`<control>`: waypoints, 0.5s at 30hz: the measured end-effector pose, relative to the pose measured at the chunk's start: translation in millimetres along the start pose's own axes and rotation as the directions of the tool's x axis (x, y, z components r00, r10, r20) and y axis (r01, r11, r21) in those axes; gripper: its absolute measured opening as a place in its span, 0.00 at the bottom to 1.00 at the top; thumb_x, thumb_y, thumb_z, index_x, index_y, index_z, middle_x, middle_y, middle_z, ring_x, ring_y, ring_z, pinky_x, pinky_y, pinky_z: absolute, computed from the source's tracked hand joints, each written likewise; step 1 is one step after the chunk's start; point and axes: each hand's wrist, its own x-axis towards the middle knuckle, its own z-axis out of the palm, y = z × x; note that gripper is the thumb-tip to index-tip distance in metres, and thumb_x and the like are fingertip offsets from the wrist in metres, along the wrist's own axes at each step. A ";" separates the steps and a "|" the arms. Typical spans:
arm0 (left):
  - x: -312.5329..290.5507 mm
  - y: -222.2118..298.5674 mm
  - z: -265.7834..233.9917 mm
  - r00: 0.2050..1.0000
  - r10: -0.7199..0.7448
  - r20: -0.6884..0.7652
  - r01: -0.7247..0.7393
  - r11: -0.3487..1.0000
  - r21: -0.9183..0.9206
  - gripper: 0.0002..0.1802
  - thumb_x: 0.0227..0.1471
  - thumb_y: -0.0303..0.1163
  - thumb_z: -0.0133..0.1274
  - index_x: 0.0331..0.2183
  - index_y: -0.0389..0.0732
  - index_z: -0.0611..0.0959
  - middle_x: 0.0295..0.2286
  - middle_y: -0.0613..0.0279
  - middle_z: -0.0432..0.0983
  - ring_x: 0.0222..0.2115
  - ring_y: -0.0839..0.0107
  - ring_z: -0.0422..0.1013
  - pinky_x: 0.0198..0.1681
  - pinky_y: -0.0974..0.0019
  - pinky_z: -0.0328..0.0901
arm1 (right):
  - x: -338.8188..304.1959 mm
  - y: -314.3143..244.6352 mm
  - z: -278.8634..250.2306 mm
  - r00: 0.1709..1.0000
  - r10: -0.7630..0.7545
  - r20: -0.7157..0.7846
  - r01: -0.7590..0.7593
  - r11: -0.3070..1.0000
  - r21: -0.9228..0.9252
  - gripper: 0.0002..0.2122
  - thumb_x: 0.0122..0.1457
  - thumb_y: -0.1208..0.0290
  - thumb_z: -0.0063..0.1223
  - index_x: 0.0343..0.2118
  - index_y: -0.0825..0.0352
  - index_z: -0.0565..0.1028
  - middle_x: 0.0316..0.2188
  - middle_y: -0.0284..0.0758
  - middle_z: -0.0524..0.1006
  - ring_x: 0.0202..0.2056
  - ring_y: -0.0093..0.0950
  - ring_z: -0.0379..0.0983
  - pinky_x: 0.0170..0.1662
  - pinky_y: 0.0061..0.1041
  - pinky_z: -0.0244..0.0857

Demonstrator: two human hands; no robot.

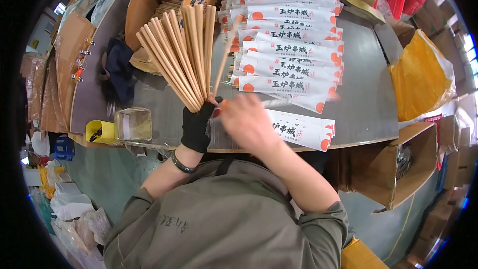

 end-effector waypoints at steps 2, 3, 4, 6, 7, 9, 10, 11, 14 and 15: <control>8.6 -0.1 0.8 0.999 0.027 -0.041 -0.027 1.000 0.000 0.08 0.52 0.27 0.57 0.36 0.35 0.81 0.30 0.65 0.77 0.29 0.77 0.73 0.32 0.73 0.68 | -5.2 25.9 -2.5 0.961 0.184 -0.207 -0.188 0.982 -0.001 0.13 0.48 0.71 0.60 0.37 0.68 0.75 0.38 0.38 0.72 0.41 0.36 0.69 0.44 0.35 0.63; 12.2 7.5 -2.0 0.995 -0.053 -0.089 0.051 0.999 -0.016 0.10 0.52 0.28 0.58 0.37 0.35 0.81 0.29 0.65 0.77 0.29 0.77 0.73 0.32 0.72 0.68 | -11.4 25.9 -10.1 0.949 0.291 -0.123 -0.293 0.956 0.001 0.15 0.48 0.71 0.59 0.40 0.69 0.74 0.39 0.40 0.71 0.42 0.36 0.68 0.45 0.35 0.62; 13.5 14.0 -6.0 0.982 -0.133 -0.133 0.130 0.991 -0.034 0.11 0.52 0.28 0.58 0.38 0.35 0.81 0.29 0.65 0.77 0.29 0.77 0.73 0.32 0.72 0.68 | -23.9 24.2 -6.2 0.963 0.258 -0.082 -0.253 0.965 0.068 0.14 0.49 0.72 0.58 0.40 0.69 0.74 0.38 0.38 0.71 0.41 0.35 0.68 0.43 0.34 0.63; 18.0 10.1 -25.3 0.989 -0.091 -0.115 0.106 0.986 0.128 0.11 0.52 0.29 0.59 0.38 0.35 0.81 0.29 0.64 0.78 0.29 0.76 0.74 0.32 0.71 0.68 | -45.4 14.1 10.3 0.973 0.226 -0.039 -0.218 0.966 0.136 0.14 0.49 0.73 0.58 0.40 0.69 0.75 0.37 0.37 0.71 0.40 0.34 0.68 0.42 0.33 0.64; 20.3 5.2 -32.7 0.994 -0.048 -0.094 0.073 0.956 0.286 0.12 0.52 0.29 0.59 0.38 0.34 0.81 0.29 0.63 0.79 0.30 0.76 0.75 0.33 0.70 0.69 | -51.4 8.8 16.9 0.989 0.146 0.035 -0.147 0.989 0.033 0.13 0.49 0.73 0.57 0.39 0.69 0.75 0.36 0.36 0.70 0.39 0.33 0.68 0.40 0.31 0.64; 20.0 -6.0 -38.8 0.992 0.068 -0.109 -0.024 0.932 0.361 0.12 0.51 0.29 0.60 0.38 0.34 0.82 0.29 0.61 0.80 0.30 0.74 0.75 0.34 0.69 0.69 | -58.2 6.1 23.8 0.990 0.071 0.119 -0.064 0.996 -0.063 0.12 0.50 0.74 0.56 0.39 0.69 0.75 0.34 0.35 0.70 0.38 0.32 0.69 0.38 0.29 0.65; 17.2 -5.4 -40.1 0.992 0.077 -0.102 -0.035 0.930 0.366 0.12 0.50 0.29 0.60 0.37 0.34 0.82 0.29 0.61 0.80 0.30 0.74 0.75 0.34 0.69 0.69 | -59.9 5.9 25.8 0.995 0.084 0.061 -0.083 0.996 -0.017 0.11 0.50 0.74 0.56 0.38 0.69 0.75 0.32 0.34 0.70 0.36 0.31 0.69 0.36 0.28 0.65; 14.4 -5.5 -41.9 0.992 0.087 -0.095 -0.046 0.927 0.372 0.12 0.50 0.29 0.60 0.37 0.34 0.82 0.30 0.60 0.80 0.30 0.74 0.75 0.34 0.68 0.69 | -61.2 6.0 27.6 0.995 0.099 0.002 -0.099 0.995 0.030 0.10 0.51 0.74 0.55 0.37 0.69 0.75 0.30 0.33 0.70 0.34 0.30 0.69 0.34 0.26 0.65; 10.0 -7.8 -55.7 0.997 0.051 -0.062 -0.028 0.945 0.326 0.13 0.49 0.29 0.61 0.37 0.34 0.82 0.30 0.59 0.81 0.31 0.73 0.76 0.35 0.68 0.69 | -64.4 4.9 29.4 0.979 0.165 -0.117 -0.151 0.981 0.119 0.11 0.48 0.74 0.60 0.36 0.68 0.76 0.28 0.32 0.71 0.31 0.30 0.70 0.32 0.28 0.67; 9.8 -5.9 -59.8 0.997 0.050 -0.061 -0.028 0.945 0.326 0.13 0.49 0.29 0.61 0.37 0.34 0.82 0.30 0.59 0.81 0.31 0.73 0.76 0.35 0.68 0.69 | -65.0 4.2 29.1 0.965 0.214 -0.153 -0.188 0.968 0.164 0.12 0.47 0.74 0.62 0.36 0.68 0.76 0.28 0.32 0.71 0.30 0.30 0.71 0.31 0.28 0.68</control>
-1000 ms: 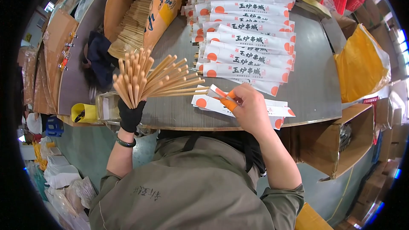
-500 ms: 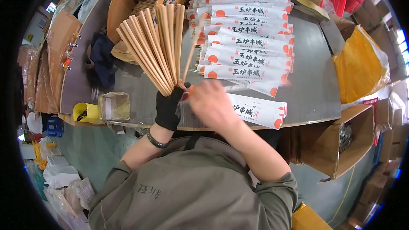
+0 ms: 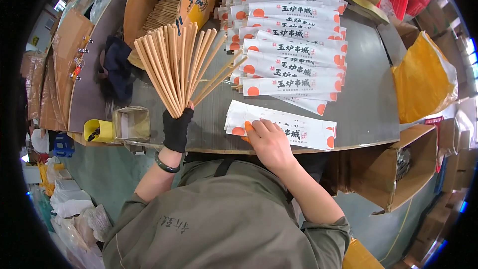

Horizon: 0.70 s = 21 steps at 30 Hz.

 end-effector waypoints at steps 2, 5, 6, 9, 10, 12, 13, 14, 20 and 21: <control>-1.6 5.9 -9.8 0.999 0.019 0.026 -0.021 0.995 0.102 0.14 0.48 0.29 0.61 0.38 0.34 0.82 0.30 0.59 0.81 0.31 0.72 0.76 0.36 0.67 0.69 | 1.4 -0.4 -1.9 0.999 0.031 0.015 -0.031 0.999 0.035 0.12 0.47 0.74 0.63 0.35 0.67 0.76 0.28 0.32 0.72 0.30 0.30 0.71 0.30 0.28 0.68; -1.8 1.2 -23.4 0.998 0.041 0.052 -0.047 0.990 0.132 0.16 0.47 0.30 0.62 0.39 0.33 0.82 0.31 0.58 0.81 0.32 0.71 0.76 0.36 0.67 0.69 | 5.1 1.5 -4.3 0.997 0.066 0.027 -0.068 0.993 0.098 0.11 0.47 0.74 0.65 0.34 0.67 0.77 0.28 0.32 0.74 0.29 0.30 0.72 0.30 0.27 0.69; -1.7 1.2 -27.1 0.996 0.060 0.061 -0.070 0.982 0.175 0.17 0.47 0.31 0.62 0.39 0.33 0.82 0.31 0.58 0.81 0.32 0.71 0.76 0.36 0.67 0.69 | 6.0 2.2 -5.0 0.997 0.072 0.025 -0.075 0.989 0.128 0.10 0.47 0.74 0.65 0.33 0.67 0.77 0.28 0.32 0.74 0.29 0.30 0.72 0.29 0.27 0.69; 0.0 -1.4 -35.7 0.996 0.035 0.085 -0.050 0.980 0.190 0.17 0.47 0.31 0.63 0.39 0.33 0.81 0.31 0.57 0.81 0.32 0.71 0.76 0.37 0.67 0.69 | 5.5 6.6 -7.3 0.997 0.064 0.033 -0.069 0.981 0.183 0.09 0.46 0.74 0.66 0.31 0.69 0.77 0.27 0.33 0.75 0.28 0.32 0.72 0.29 0.28 0.68; -0.2 -0.1 -36.7 0.996 0.025 0.087 -0.042 0.978 0.205 0.17 0.46 0.30 0.63 0.39 0.32 0.81 0.31 0.58 0.81 0.32 0.71 0.76 0.36 0.67 0.69 | 5.5 9.3 -8.2 0.997 0.066 0.032 -0.071 0.981 0.181 0.09 0.46 0.74 0.66 0.31 0.69 0.77 0.27 0.33 0.75 0.28 0.32 0.72 0.29 0.28 0.68; -0.9 4.3 -40.4 0.994 0.012 0.113 -0.036 0.977 0.209 0.17 0.46 0.30 0.63 0.39 0.32 0.81 0.31 0.58 0.81 0.31 0.71 0.76 0.36 0.67 0.69 | 8.0 16.2 -9.9 0.984 0.178 -0.011 -0.170 0.954 0.249 0.09 0.47 0.75 0.67 0.28 0.70 0.76 0.24 0.33 0.73 0.26 0.29 0.70 0.28 0.27 0.65; -1.6 6.8 -44.0 0.991 -0.003 0.131 -0.026 0.976 0.217 0.17 0.46 0.30 0.63 0.38 0.32 0.81 0.31 0.58 0.81 0.31 0.71 0.76 0.36 0.67 0.69 | 11.7 16.6 -13.5 0.984 0.177 -0.011 -0.169 0.953 0.250 0.09 0.47 0.75 0.67 0.28 0.70 0.76 0.24 0.33 0.73 0.26 0.29 0.70 0.28 0.27 0.65; -2.2 9.5 -47.0 0.991 -0.003 0.130 -0.026 0.976 0.218 0.17 0.46 0.30 0.63 0.38 0.32 0.81 0.31 0.58 0.81 0.31 0.71 0.76 0.36 0.67 0.69 | 16.6 15.5 -20.9 0.925 0.376 0.043 -0.363 0.849 0.383 0.09 0.48 0.75 0.66 0.26 0.70 0.75 0.23 0.32 0.72 0.24 0.26 0.68 0.28 0.25 0.63; 0.1 16.4 -63.0 0.965 -0.018 0.261 -0.054 0.962 0.267 0.16 0.44 0.28 0.62 0.38 0.32 0.81 0.31 0.54 0.81 0.31 0.69 0.77 0.37 0.66 0.70 | 31.2 16.9 -48.9 0.792 0.583 0.184 -0.583 0.629 0.515 0.09 0.50 0.75 0.66 0.25 0.71 0.74 0.22 0.31 0.70 0.23 0.20 0.63 0.28 0.22 0.60; 0.0 22.0 -64.9 0.960 0.013 0.281 -0.112 0.934 0.338 0.16 0.44 0.28 0.63 0.37 0.32 0.82 0.31 0.53 0.81 0.31 0.68 0.77 0.37 0.66 0.70 | 29.5 18.9 -48.5 0.812 0.551 0.194 -0.561 0.644 0.520 0.09 0.49 0.75 0.66 0.25 0.70 0.74 0.22 0.31 0.71 0.23 0.22 0.65 0.27 0.23 0.61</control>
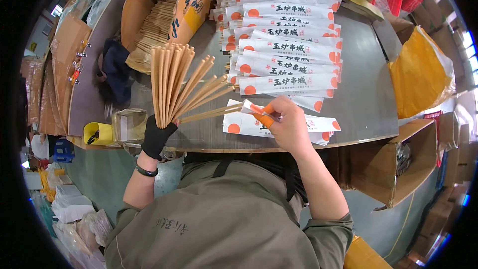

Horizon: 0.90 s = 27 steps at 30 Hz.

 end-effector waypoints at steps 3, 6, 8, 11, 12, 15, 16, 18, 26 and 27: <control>4.0 1.2 -10.0 0.995 0.102 0.010 -0.102 0.980 0.170 0.17 0.44 0.30 0.63 0.38 0.33 0.82 0.32 0.55 0.81 0.32 0.69 0.77 0.37 0.66 0.70 | -0.3 6.3 -0.4 0.970 -0.242 0.011 0.241 0.957 -0.161 0.08 0.46 0.75 0.67 0.25 0.69 0.76 0.24 0.33 0.72 0.25 0.26 0.68 0.27 0.24 0.62; 12.0 8.2 8.2 0.990 0.127 0.066 -0.129 0.991 0.022 0.15 0.46 0.30 0.62 0.38 0.34 0.82 0.33 0.57 0.81 0.32 0.71 0.76 0.38 0.67 0.70 | 6.7 0.3 20.0 0.819 -0.571 0.057 0.548 0.751 -0.369 0.07 0.43 0.75 0.65 0.25 0.66 0.77 0.26 0.34 0.73 0.26 0.30 0.70 0.28 0.27 0.64; 11.5 41.4 54.5 0.988 0.057 0.141 0.009 0.905 -0.426 0.12 0.50 0.30 0.60 0.37 0.35 0.82 0.33 0.58 0.81 0.32 0.72 0.76 0.37 0.68 0.69 | 7.1 -19.4 49.1 0.731 -0.661 0.172 0.661 0.621 -0.422 0.06 0.43 0.74 0.61 0.26 0.63 0.77 0.26 0.33 0.72 0.27 0.32 0.69 0.30 0.30 0.64; 27.7 74.1 85.5 0.990 0.137 -0.038 -0.138 0.871 -0.471 0.09 0.53 0.31 0.57 0.36 0.37 0.83 0.33 0.60 0.81 0.33 0.75 0.74 0.38 0.69 0.68 | 26.6 -17.9 50.4 0.710 -0.695 0.115 0.653 0.589 -0.477 0.08 0.46 0.72 0.58 0.30 0.65 0.75 0.29 0.33 0.71 0.32 0.33 0.69 0.37 0.32 0.62; 32.0 72.2 80.1 0.986 0.136 -0.094 -0.158 0.941 -0.298 0.11 0.52 0.32 0.59 0.37 0.37 0.83 0.32 0.61 0.81 0.30 0.75 0.74 0.37 0.69 0.68 | 25.1 -20.4 42.4 0.750 -0.657 0.072 0.577 0.598 -0.556 0.10 0.45 0.72 0.58 0.32 0.66 0.75 0.32 0.34 0.71 0.34 0.33 0.69 0.38 0.32 0.63; 35.7 47.3 63.0 0.998 -0.060 -0.031 0.052 0.976 -0.210 0.14 0.50 0.33 0.61 0.38 0.36 0.83 0.30 0.60 0.81 0.29 0.73 0.75 0.35 0.69 0.69 | 4.2 3.0 29.0 0.794 -0.589 0.153 0.551 0.590 -0.590 0.17 0.46 0.71 0.60 0.40 0.68 0.75 0.38 0.36 0.70 0.41 0.34 0.68 0.39 0.32 0.64; 34.8 37.8 67.1 0.986 0.060 -0.158 -0.081 0.988 -0.131 0.15 0.49 0.33 0.63 0.37 0.35 0.83 0.28 0.61 0.81 0.27 0.73 0.75 0.33 0.69 0.69 | -10.0 11.9 31.6 0.790 -0.512 0.336 0.599 0.533 -0.598 0.17 0.46 0.71 0.60 0.41 0.69 0.75 0.37 0.36 0.70 0.41 0.33 0.68 0.39 0.32 0.65; 29.5 30.9 69.6 0.991 -0.008 -0.134 -0.017 0.983 -0.185 0.15 0.49 0.33 0.63 0.37 0.35 0.83 0.28 0.60 0.81 0.28 0.73 0.75 0.33 0.69 0.69 | -24.1 29.7 36.7 0.750 -0.478 0.457 0.653 0.423 -0.628 0.14 0.48 0.72 0.58 0.39 0.70 0.75 0.35 0.35 0.70 0.39 0.32 0.70 0.38 0.30 0.67; 18.4 3.6 62.4 0.964 0.060 -0.258 -0.102 0.983 -0.152 0.17 0.47 0.34 0.65 0.37 0.34 0.82 0.30 0.57 0.81 0.31 0.70 0.77 0.36 0.66 0.70 | -20.5 30.4 33.2 0.808 -0.544 0.224 0.578 0.661 -0.479 0.11 0.48 0.76 0.60 0.36 0.67 0.77 0.30 0.33 0.73 0.35 0.32 0.73 0.36 0.29 0.69; 17.2 0.1 59.1 0.964 0.062 -0.258 -0.104 0.983 -0.151 0.17 0.47 0.34 0.65 0.37 0.34 0.82 0.30 0.57 0.81 0.31 0.70 0.77 0.36 0.66 0.70 | -18.2 33.7 34.0 0.831 -0.528 0.173 0.544 0.707 -0.452 0.09 0.48 0.76 0.62 0.33 0.68 0.76 0.28 0.33 0.72 0.33 0.32 0.72 0.34 0.28 0.68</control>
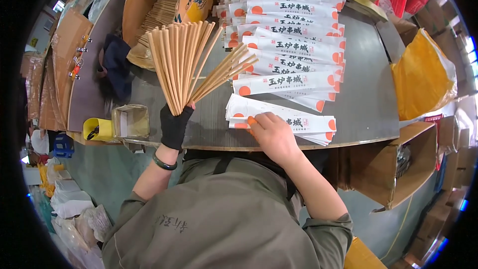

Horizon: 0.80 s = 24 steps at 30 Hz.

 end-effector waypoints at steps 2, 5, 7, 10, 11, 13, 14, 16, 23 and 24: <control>1.1 10.7 -5.5 0.999 0.002 0.048 -0.004 0.999 0.050 0.19 0.45 0.35 0.66 0.38 0.34 0.82 0.31 0.55 0.81 0.31 0.67 0.77 0.36 0.65 0.70 | 7.5 2.8 -4.0 0.998 0.049 -0.031 -0.048 0.998 0.044 0.08 0.48 0.77 0.63 0.31 0.68 0.76 0.26 0.34 0.72 0.30 0.31 0.72 0.32 0.27 0.67; 2.5 14.5 -16.8 0.994 0.044 0.103 -0.056 0.992 0.112 0.20 0.44 0.35 0.67 0.38 0.33 0.82 0.31 0.53 0.81 0.31 0.65 0.78 0.37 0.65 0.70 | 17.7 8.7 -17.4 0.824 0.565 0.048 -0.541 0.758 0.365 0.09 0.51 0.75 0.65 0.25 0.69 0.72 0.23 0.31 0.70 0.24 0.22 0.63 0.27 0.21 0.58; 1.0 5.6 -27.9 0.994 0.014 0.113 -0.027 0.993 0.117 0.20 0.44 0.34 0.67 0.37 0.33 0.82 0.31 0.53 0.81 0.31 0.65 0.78 0.37 0.64 0.70 | 21.7 12.6 -28.4 0.797 0.599 0.074 -0.571 0.709 0.415 0.10 0.51 0.75 0.65 0.25 0.69 0.72 0.22 0.29 0.69 0.24 0.20 0.62 0.27 0.21 0.58; 1.0 8.1 -36.9 0.993 0.023 0.118 -0.041 0.988 0.150 0.19 0.43 0.33 0.67 0.36 0.33 0.82 0.30 0.53 0.81 0.30 0.66 0.78 0.36 0.65 0.70 | 28.4 8.9 -45.3 0.766 0.633 0.109 -0.611 0.665 0.429 0.10 0.50 0.75 0.66 0.24 0.69 0.72 0.20 0.27 0.68 0.23 0.18 0.61 0.28 0.21 0.58; 2.4 12.6 -38.1 0.992 0.017 0.122 -0.035 0.988 0.151 0.18 0.43 0.32 0.67 0.36 0.33 0.82 0.30 0.53 0.81 0.30 0.67 0.78 0.36 0.65 0.70 | 28.0 9.1 -47.1 0.776 0.620 0.115 -0.596 0.663 0.453 0.10 0.50 0.75 0.65 0.23 0.69 0.72 0.20 0.27 0.68 0.23 0.18 0.61 0.28 0.20 0.58; 6.5 14.4 -39.6 0.990 0.027 0.136 -0.048 0.987 0.155 0.16 0.43 0.31 0.66 0.35 0.33 0.82 0.29 0.54 0.81 0.29 0.69 0.77 0.35 0.66 0.70 | 26.8 9.7 -48.7 0.785 0.607 0.120 -0.582 0.659 0.476 0.10 0.50 0.75 0.65 0.23 0.70 0.72 0.20 0.27 0.68 0.24 0.18 0.62 0.28 0.20 0.58; 8.3 17.0 -41.4 0.990 0.027 0.138 -0.049 0.987 0.155 0.16 0.43 0.31 0.66 0.35 0.33 0.82 0.29 0.54 0.81 0.29 0.69 0.77 0.35 0.66 0.70 | 26.1 9.8 -49.2 0.795 0.596 0.114 -0.569 0.666 0.482 0.10 0.50 0.75 0.65 0.23 0.70 0.72 0.20 0.27 0.68 0.24 0.18 0.62 0.28 0.20 0.58; 11.7 25.1 -46.5 0.984 -0.012 0.178 -0.019 0.984 0.175 0.15 0.43 0.30 0.66 0.34 0.33 0.83 0.28 0.55 0.82 0.29 0.69 0.78 0.35 0.66 0.70 | 25.4 9.9 -50.6 0.805 0.584 0.108 -0.555 0.675 0.487 0.10 0.50 0.76 0.65 0.23 0.70 0.72 0.20 0.27 0.68 0.24 0.18 0.62 0.28 0.20 0.58; 22.3 25.1 -59.7 0.963 -0.033 0.266 -0.019 0.981 0.191 0.17 0.42 0.30 0.66 0.35 0.33 0.83 0.30 0.52 0.82 0.30 0.66 0.78 0.36 0.64 0.70 | 22.3 12.4 -56.7 0.892 0.448 0.064 -0.440 0.824 0.356 0.06 0.50 0.78 0.64 0.29 0.72 0.78 0.24 0.31 0.71 0.26 0.21 0.66 0.29 0.22 0.61; 23.3 25.1 -61.3 0.966 -0.003 0.259 -0.053 0.976 0.209 0.17 0.42 0.31 0.66 0.35 0.33 0.83 0.30 0.52 0.82 0.30 0.66 0.78 0.36 0.64 0.70 | 22.0 13.0 -58.5 0.952 0.306 0.011 -0.303 0.933 0.192 0.06 0.49 0.79 0.64 0.30 0.72 0.78 0.25 0.32 0.71 0.26 0.23 0.67 0.29 0.23 0.62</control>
